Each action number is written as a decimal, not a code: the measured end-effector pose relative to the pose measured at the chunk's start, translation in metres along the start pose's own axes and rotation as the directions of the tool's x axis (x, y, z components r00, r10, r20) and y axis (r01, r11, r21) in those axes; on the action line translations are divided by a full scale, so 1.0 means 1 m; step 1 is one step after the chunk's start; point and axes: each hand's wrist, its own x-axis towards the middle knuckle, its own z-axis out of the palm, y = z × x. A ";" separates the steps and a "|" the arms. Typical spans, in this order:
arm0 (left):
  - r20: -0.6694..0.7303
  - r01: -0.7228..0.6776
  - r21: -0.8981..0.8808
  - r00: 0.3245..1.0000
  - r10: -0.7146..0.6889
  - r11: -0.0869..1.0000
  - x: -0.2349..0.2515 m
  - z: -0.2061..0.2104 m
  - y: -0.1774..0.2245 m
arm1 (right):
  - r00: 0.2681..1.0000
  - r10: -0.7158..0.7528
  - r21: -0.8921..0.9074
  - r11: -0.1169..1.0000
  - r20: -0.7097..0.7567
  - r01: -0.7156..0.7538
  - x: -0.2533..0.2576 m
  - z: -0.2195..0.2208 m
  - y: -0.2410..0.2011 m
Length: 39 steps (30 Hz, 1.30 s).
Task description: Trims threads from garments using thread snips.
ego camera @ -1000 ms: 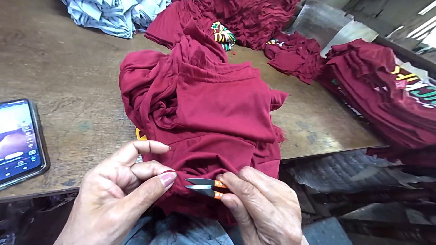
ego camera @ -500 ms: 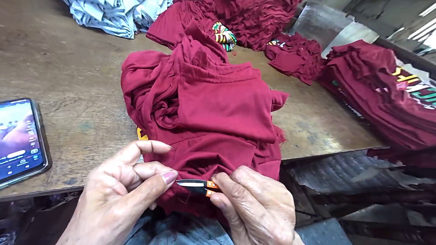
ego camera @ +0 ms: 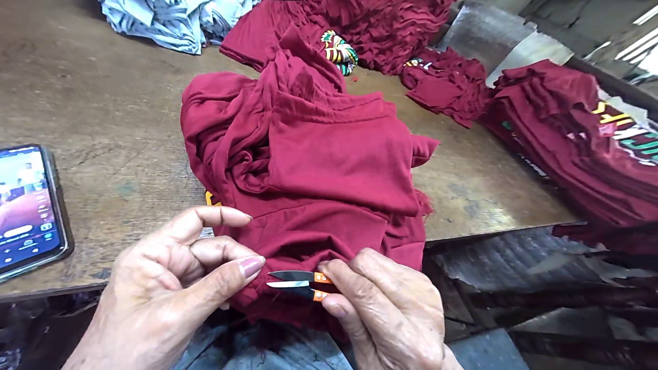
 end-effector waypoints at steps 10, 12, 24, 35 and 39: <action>-0.023 -0.005 -0.064 1.000 0.003 0.998 -0.005 0.007 -0.011 | 0.999 -0.035 -0.022 0.999 -0.009 0.035 0.001 0.005 -0.003; -0.042 0.024 -0.070 0.999 -0.027 0.997 -0.003 0.009 -0.007 | 0.999 -0.045 -0.035 0.998 -0.005 0.045 0.002 0.005 -0.003; 0.023 0.187 -0.317 0.982 -0.190 0.930 0.001 -0.001 -0.004 | 1.000 -0.001 -0.046 0.999 -0.022 0.000 -0.007 -0.005 0.008; 0.074 0.174 -0.279 0.984 -0.159 0.944 0.000 0.000 -0.002 | 0.999 0.015 -0.052 0.998 -0.044 -0.018 -0.006 0.005 0.004; 0.078 0.154 -0.305 0.988 -0.137 0.940 0.000 0.000 -0.004 | 0.999 0.018 -0.053 0.998 -0.037 -0.020 -0.002 0.003 0.002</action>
